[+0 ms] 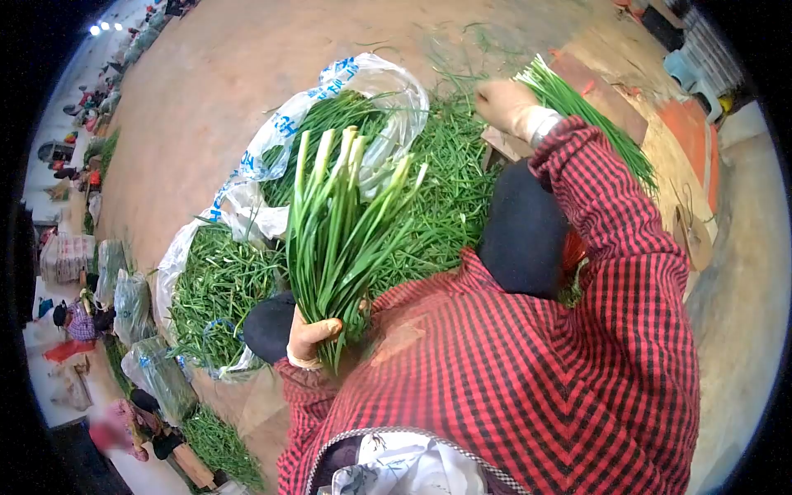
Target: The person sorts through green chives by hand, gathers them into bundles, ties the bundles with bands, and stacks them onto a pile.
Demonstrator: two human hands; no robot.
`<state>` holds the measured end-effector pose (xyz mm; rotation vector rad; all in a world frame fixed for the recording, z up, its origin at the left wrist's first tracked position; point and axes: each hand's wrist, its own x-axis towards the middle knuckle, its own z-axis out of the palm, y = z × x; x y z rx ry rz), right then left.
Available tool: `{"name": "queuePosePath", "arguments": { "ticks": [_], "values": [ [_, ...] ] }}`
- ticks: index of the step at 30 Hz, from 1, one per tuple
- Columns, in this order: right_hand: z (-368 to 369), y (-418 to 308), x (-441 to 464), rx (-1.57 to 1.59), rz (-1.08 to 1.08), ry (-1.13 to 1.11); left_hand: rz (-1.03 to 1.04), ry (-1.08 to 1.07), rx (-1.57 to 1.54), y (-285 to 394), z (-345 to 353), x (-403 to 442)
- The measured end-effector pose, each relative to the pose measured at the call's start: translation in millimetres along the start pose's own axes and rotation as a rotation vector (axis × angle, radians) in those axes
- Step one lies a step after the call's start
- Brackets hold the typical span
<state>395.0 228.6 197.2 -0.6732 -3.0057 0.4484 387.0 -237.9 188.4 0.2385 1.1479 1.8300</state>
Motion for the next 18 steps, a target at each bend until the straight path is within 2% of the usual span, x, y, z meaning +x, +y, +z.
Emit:
{"name": "queuePosePath", "arguments": {
  "ticks": [1, 3, 5, 7, 8, 9, 11, 12, 14, 15, 16, 17, 18],
  "values": [
    [-16, -14, -11, 0.021, 0.059, -0.362, 0.014, -0.001, 0.001, 0, 1, 3],
    [21, -11, -21, 0.257, -0.155, -0.445, 0.089, 0.031, 0.036, 0, 1, 7],
    [8, -56, -46, 0.760, -0.220, -0.675, 0.119, 0.054, 0.023, -1, 4, 14],
    [8, -93, -52, 1.120, -0.432, -0.525, 0.095, 0.018, 0.041, 0, 10, 23],
    [32, -100, -41, 1.529, -0.428, -0.607, 0.065, 0.022, 0.024, -4, 12, 26],
    [14, -117, -42, 1.654, -0.466, -0.579, 0.052, -0.025, 0.045, -6, 14, 31],
    [-2, -137, -41, 1.960, -0.388, -0.535, -0.060, -0.090, 0.148, -4, 22, 37],
    [-11, -143, -40, 1.957, -0.392, -0.541, -0.164, -0.094, 0.178, -4, 19, 39],
    [-23, -151, -36, 1.754, -0.373, -0.561, -0.116, -0.093, 0.193, -3, 20, 40],
    [-24, -152, -33, 1.750, -0.373, -0.567, -0.074, -0.099, 0.211, -2, 22, 42],
    [-25, -153, -29, 1.656, -0.381, -0.462, -0.095, -0.095, 0.258, 2, 18, 45],
    [-26, -154, -28, 1.561, -0.387, -0.360, -0.005, -0.049, 0.244, 2, 21, 49],
    [-31, -158, -31, 1.556, -0.406, -0.210, -0.012, -0.053, 0.312, 11, 24, 52]
  ]
}}
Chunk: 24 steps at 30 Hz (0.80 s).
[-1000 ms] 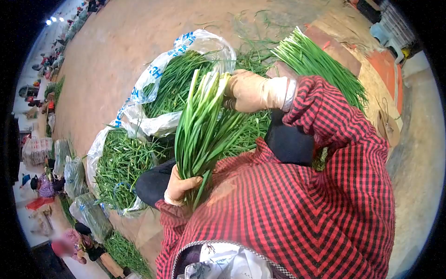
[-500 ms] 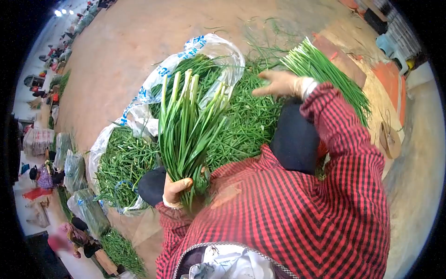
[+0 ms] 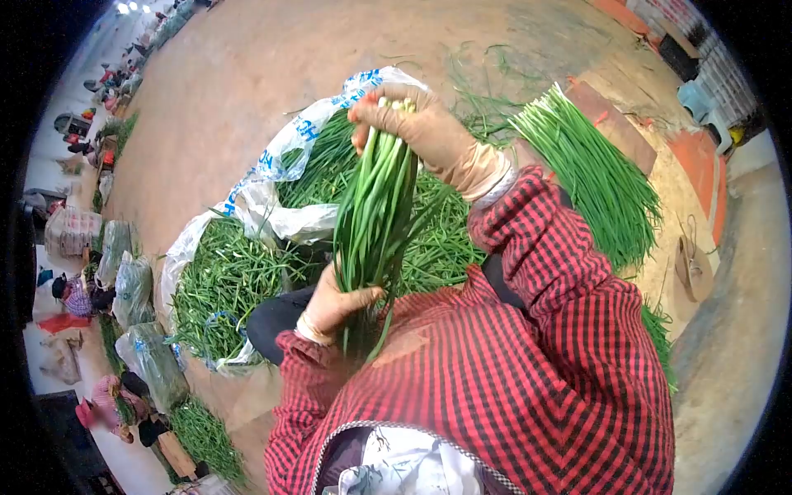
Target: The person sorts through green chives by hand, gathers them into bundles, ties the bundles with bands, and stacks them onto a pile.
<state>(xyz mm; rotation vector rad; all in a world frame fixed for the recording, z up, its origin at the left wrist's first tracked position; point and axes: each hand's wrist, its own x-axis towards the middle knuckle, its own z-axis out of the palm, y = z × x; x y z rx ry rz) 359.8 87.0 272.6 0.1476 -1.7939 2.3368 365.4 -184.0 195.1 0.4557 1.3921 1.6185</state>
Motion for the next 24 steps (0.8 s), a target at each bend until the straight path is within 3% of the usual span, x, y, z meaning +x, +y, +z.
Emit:
{"name": "queuePosePath", "arguments": {
  "ticks": [1, 3, 5, 7, 9, 15, 19, 22, 24],
  "values": [
    [4, -10, -3, 0.000, 0.006, -0.002, -0.008, -0.005, 0.069, 10, -5, 3],
    [12, -34, -7, 0.099, -0.144, 0.035, 0.251, 0.109, 0.395, 16, -27, 10],
    [4, -37, 0, -0.035, -0.204, 0.018, 0.341, 0.167, 0.297, 44, -30, 7],
    [-5, -19, 10, -0.543, -0.245, 0.098, 0.502, 0.284, 0.301, 62, -28, 10],
    [13, -8, 1, -0.256, -0.262, 0.119, 0.611, 0.349, 0.519, 68, -40, 18],
    [29, -26, 0, -0.183, -0.132, -0.110, 0.516, 0.113, 0.341, 77, 5, 49],
    [31, -23, -7, 0.065, -0.018, -0.110, 0.117, -0.237, 0.084, 60, 37, 69],
    [13, -18, -14, 0.106, 0.130, -0.090, 0.151, -0.047, -0.067, 29, 52, 78],
    [-9, 9, -23, 0.003, 0.052, 0.025, 0.107, 0.087, 0.004, 27, 53, 82]
  ]
}}
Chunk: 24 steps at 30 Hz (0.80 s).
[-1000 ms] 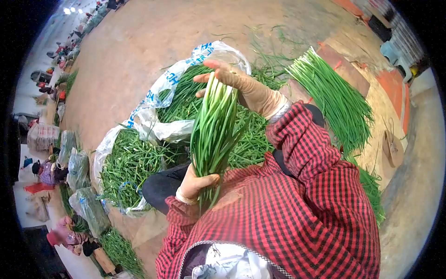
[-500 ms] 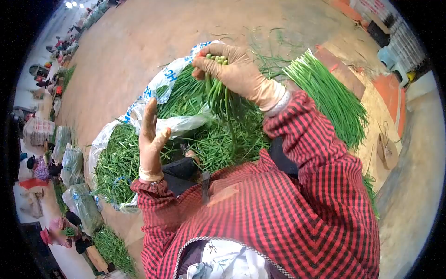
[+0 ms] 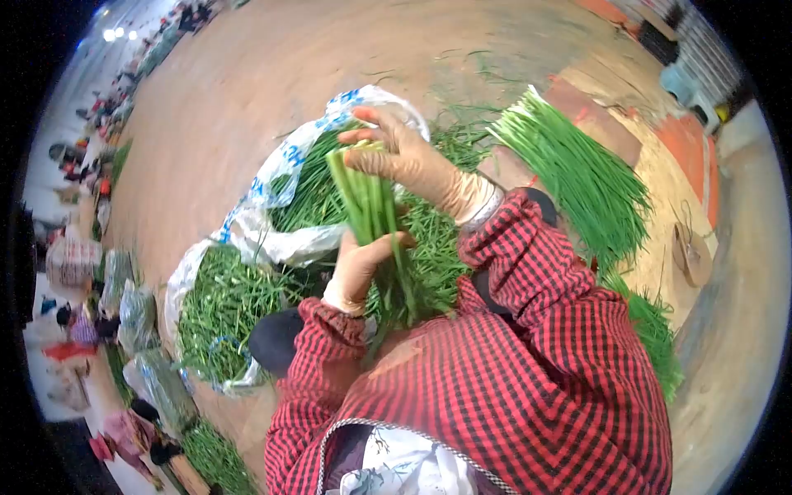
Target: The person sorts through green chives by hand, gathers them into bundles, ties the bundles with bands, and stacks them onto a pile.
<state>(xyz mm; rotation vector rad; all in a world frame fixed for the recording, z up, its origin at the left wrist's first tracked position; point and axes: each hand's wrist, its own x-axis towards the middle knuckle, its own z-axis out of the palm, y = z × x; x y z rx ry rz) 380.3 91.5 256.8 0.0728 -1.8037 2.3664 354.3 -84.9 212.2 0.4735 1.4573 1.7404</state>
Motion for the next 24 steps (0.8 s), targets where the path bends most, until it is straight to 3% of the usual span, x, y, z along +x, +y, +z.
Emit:
{"name": "queuePosePath", "arguments": {
  "ticks": [1, 2, 3, 5, 6, 7, 9, 10, 12, 15, 17, 18, 19, 21, 24],
  "values": [
    [-11, 7, -4, -0.105, -0.070, 0.107, 0.008, 0.110, 0.018, 2, 2, 4],
    [-21, 15, -16, -0.030, 0.082, 0.080, -0.022, 0.153, 0.103, 0, -4, 10],
    [-27, 45, -21, -0.137, 0.033, 0.063, -0.049, 0.194, 0.191, -2, -10, 17],
    [-1, 42, -43, -0.301, -0.083, 0.039, 0.068, 0.092, 0.322, -1, 0, 27],
    [8, 49, -44, -0.292, -0.214, 0.163, 0.187, 0.117, 0.572, -21, 1, 35],
    [3, 51, -38, -0.148, -0.080, 0.258, 0.132, 0.041, 0.865, -14, 8, 41],
    [-9, 35, -38, -0.001, -0.077, 0.314, 0.229, 0.052, 0.929, 4, 36, 31],
    [-16, 21, -34, 0.001, -0.117, 0.365, 0.232, 0.038, 0.932, 10, 47, 34],
    [-41, -19, -32, -0.153, -0.256, 0.436, 0.295, -0.027, 0.608, 17, 63, 43],
    [-88, -106, -41, -0.188, -0.313, 0.486, 0.418, -0.153, 0.501, 21, 66, 65],
    [-120, -158, -49, -0.366, -0.460, 0.546, 0.324, -0.159, 0.499, 7, 54, 86],
    [-180, -162, -50, 0.053, -0.047, 0.354, 0.193, -0.160, 0.409, -2, 50, 96],
    [-180, -195, -61, -0.080, -0.041, 0.297, 0.062, -0.160, 0.318, -14, 47, 108],
    [-170, -245, -84, -0.410, -0.059, 0.312, 0.040, -0.144, 0.308, -40, 49, 133],
    [-193, -231, -93, -1.046, 0.039, 0.529, -0.067, -0.157, 0.375, -65, 74, 165]
  ]
}}
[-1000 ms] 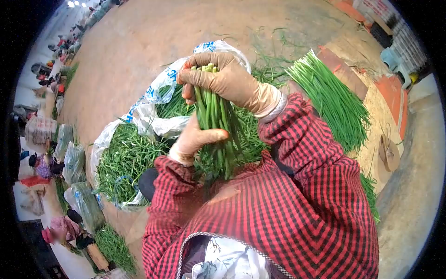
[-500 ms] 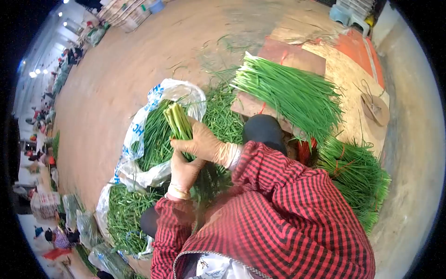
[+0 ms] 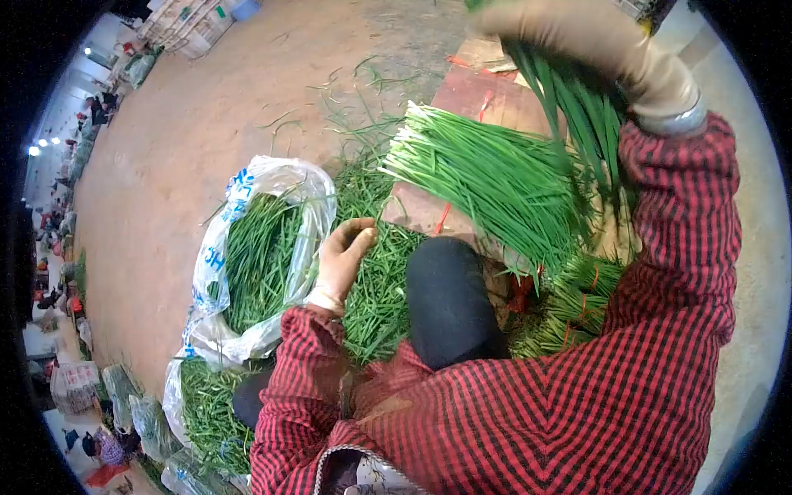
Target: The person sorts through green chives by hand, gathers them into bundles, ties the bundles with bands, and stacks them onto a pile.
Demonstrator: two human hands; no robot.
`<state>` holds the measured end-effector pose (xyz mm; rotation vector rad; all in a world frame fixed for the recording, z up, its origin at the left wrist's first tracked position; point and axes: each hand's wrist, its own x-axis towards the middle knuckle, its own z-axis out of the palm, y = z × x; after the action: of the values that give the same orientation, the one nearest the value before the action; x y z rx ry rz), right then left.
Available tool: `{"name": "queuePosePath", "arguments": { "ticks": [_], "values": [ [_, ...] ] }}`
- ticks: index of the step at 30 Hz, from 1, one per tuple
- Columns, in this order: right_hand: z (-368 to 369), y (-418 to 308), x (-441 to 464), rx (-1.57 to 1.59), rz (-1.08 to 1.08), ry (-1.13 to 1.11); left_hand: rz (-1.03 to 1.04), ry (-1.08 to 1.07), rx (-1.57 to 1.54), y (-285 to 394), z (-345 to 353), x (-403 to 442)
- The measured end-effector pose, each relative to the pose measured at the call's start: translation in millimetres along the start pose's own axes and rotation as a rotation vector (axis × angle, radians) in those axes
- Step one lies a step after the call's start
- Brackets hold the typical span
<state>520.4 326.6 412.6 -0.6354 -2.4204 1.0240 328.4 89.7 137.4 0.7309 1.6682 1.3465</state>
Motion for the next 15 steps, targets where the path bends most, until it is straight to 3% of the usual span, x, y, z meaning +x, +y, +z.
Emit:
{"name": "queuePosePath", "arguments": {
  "ticks": [1, 3, 5, 7, 9, 11, 13, 15],
  "values": [
    [6, 15, 1, -0.227, 0.045, 0.068, -0.007, -0.050, 0.000, -4, 10, 10],
    [31, 49, 8, -0.344, -0.046, -0.038, -0.064, -0.115, 0.048, -13, 31, 29],
    [73, 74, 13, -0.673, 0.107, -0.049, -0.069, -0.150, 0.046, -28, 47, 44],
    [123, 126, 11, -0.674, 0.018, 0.010, -0.037, -0.144, 0.164, -36, 55, 55],
    [172, 156, 10, -0.966, 0.081, -0.140, 0.016, -0.177, 0.458, -16, 60, 60],
    [204, 191, 3, -1.007, 0.060, -0.092, -0.076, -0.236, 0.379, -18, 65, 69],
    [200, 187, 7, -0.950, 0.117, -0.133, 0.078, -0.253, 0.802, 5, 70, 70],
    [194, 193, 1, -0.772, 0.021, -0.050, 0.192, -0.248, 0.917, 1, 80, 74]
  ]
}}
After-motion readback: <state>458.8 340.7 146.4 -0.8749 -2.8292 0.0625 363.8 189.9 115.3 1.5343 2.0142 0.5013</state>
